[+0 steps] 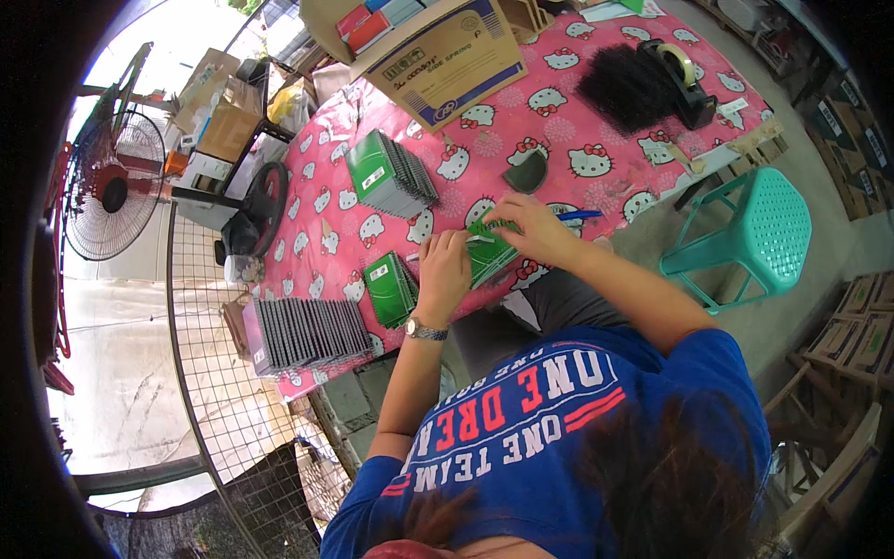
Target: The person binds notepads by hand, inserting a metal wire through the punched holes of small stacks of paper and then closing the wire with a tool.
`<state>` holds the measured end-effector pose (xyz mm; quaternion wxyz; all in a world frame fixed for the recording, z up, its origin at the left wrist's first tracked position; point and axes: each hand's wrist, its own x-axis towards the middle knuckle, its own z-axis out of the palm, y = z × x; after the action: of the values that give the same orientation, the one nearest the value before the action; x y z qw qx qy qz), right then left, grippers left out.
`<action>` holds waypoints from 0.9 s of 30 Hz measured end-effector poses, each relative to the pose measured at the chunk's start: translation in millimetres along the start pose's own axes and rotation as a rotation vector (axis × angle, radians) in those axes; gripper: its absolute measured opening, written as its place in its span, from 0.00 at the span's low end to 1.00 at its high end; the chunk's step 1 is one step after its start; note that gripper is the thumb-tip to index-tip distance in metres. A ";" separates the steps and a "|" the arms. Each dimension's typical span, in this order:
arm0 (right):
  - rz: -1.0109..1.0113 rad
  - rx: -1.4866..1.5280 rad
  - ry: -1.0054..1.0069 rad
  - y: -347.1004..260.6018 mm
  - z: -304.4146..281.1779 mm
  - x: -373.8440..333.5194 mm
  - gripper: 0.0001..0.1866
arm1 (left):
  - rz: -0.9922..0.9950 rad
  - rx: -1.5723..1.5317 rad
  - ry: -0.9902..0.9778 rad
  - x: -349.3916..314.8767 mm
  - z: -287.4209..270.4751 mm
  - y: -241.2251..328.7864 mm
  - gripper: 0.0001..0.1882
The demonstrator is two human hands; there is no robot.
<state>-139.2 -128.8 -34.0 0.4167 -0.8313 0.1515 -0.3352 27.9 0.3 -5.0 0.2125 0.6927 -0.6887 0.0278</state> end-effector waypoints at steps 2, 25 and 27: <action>-0.057 -0.083 0.085 4.2 3.0 3.9 0.15 | 0.024 0.018 0.020 4.4 4.3 2.8 0.10; 0.198 -0.171 -0.205 -31.1 -13.8 7.4 0.16 | 0.038 0.026 -0.003 7.9 10.0 4.0 0.14; 0.160 -0.228 -0.239 -23.8 -16.8 16.1 0.17 | 0.039 -0.030 0.027 7.4 10.4 2.9 0.13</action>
<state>-139.6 -132.9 -1.0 0.3600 -0.8924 0.2037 -0.1804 22.8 -10.1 -11.4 0.2316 0.6754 -0.6994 0.0311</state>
